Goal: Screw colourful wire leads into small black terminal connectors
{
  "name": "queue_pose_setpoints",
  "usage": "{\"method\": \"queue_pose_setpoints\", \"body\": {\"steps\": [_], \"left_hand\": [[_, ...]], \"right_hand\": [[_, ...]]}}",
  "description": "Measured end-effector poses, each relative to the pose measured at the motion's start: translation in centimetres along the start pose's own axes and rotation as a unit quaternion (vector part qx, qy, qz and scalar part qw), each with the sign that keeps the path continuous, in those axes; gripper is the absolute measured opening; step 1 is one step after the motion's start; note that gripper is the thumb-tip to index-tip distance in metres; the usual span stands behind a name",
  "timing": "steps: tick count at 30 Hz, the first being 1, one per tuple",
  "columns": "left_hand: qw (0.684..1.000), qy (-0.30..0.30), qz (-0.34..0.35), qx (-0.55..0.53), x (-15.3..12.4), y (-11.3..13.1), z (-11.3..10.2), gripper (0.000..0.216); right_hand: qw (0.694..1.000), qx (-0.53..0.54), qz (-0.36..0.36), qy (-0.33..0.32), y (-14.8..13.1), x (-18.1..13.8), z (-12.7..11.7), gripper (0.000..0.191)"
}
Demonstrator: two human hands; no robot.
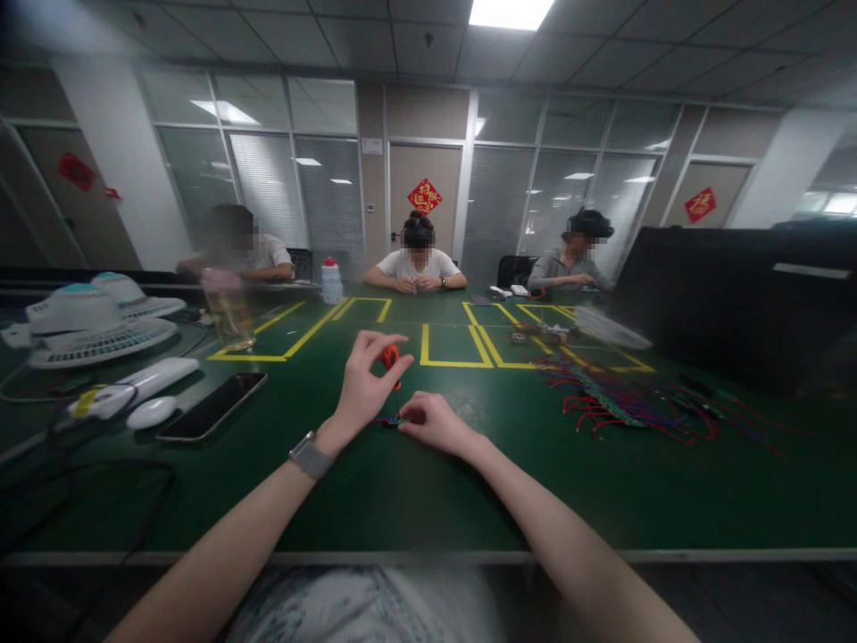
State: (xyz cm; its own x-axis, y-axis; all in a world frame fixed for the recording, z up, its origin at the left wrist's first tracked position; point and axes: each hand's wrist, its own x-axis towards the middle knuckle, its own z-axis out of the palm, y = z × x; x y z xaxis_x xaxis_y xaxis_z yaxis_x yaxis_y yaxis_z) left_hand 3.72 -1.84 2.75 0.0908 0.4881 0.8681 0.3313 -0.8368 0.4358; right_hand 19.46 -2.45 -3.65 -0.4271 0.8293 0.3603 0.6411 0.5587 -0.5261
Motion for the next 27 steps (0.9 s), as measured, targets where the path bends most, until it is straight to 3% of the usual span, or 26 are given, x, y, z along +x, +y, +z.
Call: {"method": "queue_pose_setpoints", "body": {"steps": [6,14,22,27], "left_hand": [[0.986,-0.069,-0.067,-0.139,-0.14,-0.64,0.47,0.035],[1.000,-0.004,-0.009,0.013,-0.01,0.07,-0.15,0.019],[0.992,-0.049,-0.043,-0.109,-0.21,-0.62,0.39,0.035],[0.999,-0.012,-0.011,-0.032,-0.14,-0.09,0.06,0.026]], "right_hand": [[1.000,-0.011,-0.001,-0.008,-0.22,0.04,-0.21,0.012],[1.000,-0.001,0.002,-0.004,-0.11,0.02,-0.12,0.012],[1.000,-0.016,-0.007,-0.009,-0.40,0.06,-0.28,0.011],[1.000,-0.008,-0.002,-0.002,-0.25,0.02,-0.19,0.012]]}}
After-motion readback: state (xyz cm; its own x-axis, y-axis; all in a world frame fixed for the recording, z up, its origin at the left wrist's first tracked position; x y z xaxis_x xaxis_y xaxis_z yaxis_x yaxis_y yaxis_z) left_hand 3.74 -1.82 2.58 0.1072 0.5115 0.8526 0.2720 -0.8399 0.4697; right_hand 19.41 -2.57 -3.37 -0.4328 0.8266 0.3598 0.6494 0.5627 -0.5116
